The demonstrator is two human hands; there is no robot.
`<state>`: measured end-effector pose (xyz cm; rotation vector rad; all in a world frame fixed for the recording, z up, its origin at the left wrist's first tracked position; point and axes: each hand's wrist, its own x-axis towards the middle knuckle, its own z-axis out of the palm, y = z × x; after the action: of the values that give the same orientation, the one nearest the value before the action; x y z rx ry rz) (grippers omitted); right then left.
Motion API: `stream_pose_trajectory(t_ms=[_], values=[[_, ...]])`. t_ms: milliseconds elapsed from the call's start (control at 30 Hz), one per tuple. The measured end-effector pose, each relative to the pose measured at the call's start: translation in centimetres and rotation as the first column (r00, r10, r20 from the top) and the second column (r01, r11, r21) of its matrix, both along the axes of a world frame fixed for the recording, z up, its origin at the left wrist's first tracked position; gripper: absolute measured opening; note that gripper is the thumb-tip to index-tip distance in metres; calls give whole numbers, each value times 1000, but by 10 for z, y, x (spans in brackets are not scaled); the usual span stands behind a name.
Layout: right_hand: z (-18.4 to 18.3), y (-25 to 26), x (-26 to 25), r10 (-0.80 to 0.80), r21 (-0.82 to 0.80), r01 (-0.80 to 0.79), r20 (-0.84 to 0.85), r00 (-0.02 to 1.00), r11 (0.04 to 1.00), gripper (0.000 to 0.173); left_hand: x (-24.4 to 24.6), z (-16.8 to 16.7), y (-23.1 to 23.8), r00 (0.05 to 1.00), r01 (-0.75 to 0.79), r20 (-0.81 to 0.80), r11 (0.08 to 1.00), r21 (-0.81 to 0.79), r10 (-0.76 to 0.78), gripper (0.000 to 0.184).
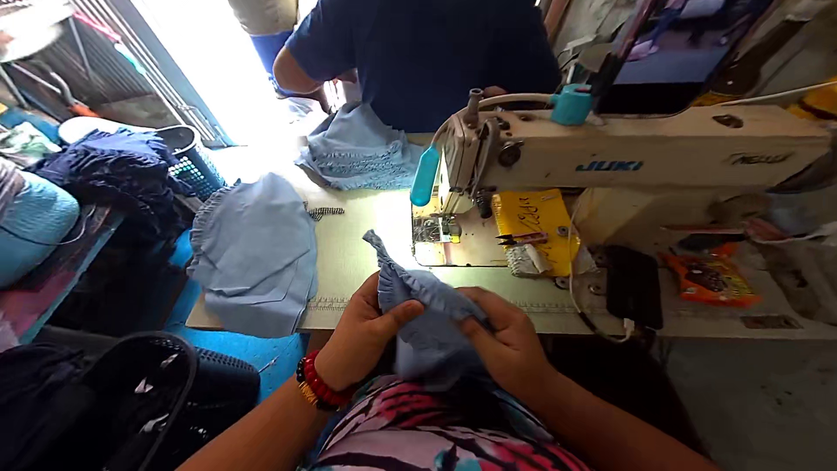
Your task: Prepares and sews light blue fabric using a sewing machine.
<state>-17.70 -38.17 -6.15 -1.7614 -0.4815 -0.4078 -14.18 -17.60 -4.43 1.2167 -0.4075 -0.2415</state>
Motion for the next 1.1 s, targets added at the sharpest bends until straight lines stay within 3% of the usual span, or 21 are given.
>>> stream_pose_trajectory(t_ms=[67, 133, 200, 233, 300, 367, 467, 567, 633, 700, 767, 800, 867, 933, 1000, 1100], values=[[5, -15, -1, -53, 41, 54, -29, 998, 998, 22, 3, 6, 7, 999, -10, -49, 995, 98, 15, 28], [11, -37, 5, -175, 10, 176, -31, 984, 984, 21, 19, 18, 19, 999, 25, -32, 949, 313, -16, 29], [21, -65, 12, -297, -74, 293, -51, 954, 953, 21, 46, 33, 32, 983, -5, 150, 797, 604, -107, 29], [27, -80, 13, -343, -117, 336, -40, 939, 934, 21, 61, 41, 36, 940, -121, 304, 687, 716, -152, 27], [40, -108, 9, -400, -188, 401, 45, 915, 897, 24, 90, 55, 37, 798, -385, 558, 520, 762, -227, 19], [54, -130, -5, -374, -244, 405, 165, 913, 881, 23, 109, 66, 39, 640, -574, 730, 482, 662, -240, 14], [59, -160, -37, -160, -359, 211, 167, 973, 909, 22, 111, 69, 45, 492, -689, 844, 497, 527, -213, 21], [35, -158, -61, 35, -495, -63, -66, 997, 867, 19, 93, 36, 61, 523, -655, 783, 429, 622, -337, 29], [-11, -138, -69, -7, -634, -119, -193, 981, 764, 16, 81, -2, 73, 551, -614, 698, 345, 710, -457, 28], [-52, -115, -71, -107, -693, -273, -452, 886, 667, 19, 67, -35, 81, 558, -563, 625, 304, 769, -546, 22], [-69, -99, -62, -173, -678, -446, -640, 749, 584, 23, 49, -51, 76, 535, -534, 618, 336, 776, -576, 21], [-67, -95, -58, -154, -688, -479, -644, 749, 545, 22, 39, -53, 71, 511, -528, 629, 363, 768, -587, 21], [-47, -93, -50, -13, -709, -415, -513, 858, 571, 23, 22, -54, 59, 461, -497, 651, 432, 753, -603, 23], [-22, -85, -36, 134, -654, -252, -226, 965, 713, 30, 10, -58, 48, 447, -418, 625, 468, 779, -641, 21], [-15, -61, -15, 179, -548, -174, -45, 983, 818, 34, 4, -63, 40, 487, -313, 572, 479, 820, -660, 24], [-49, -34, 14, 72, -620, -94, -60, 996, 779, 42, 9, -55, 34, 669, -106, 506, 604, 790, -544, 37]])
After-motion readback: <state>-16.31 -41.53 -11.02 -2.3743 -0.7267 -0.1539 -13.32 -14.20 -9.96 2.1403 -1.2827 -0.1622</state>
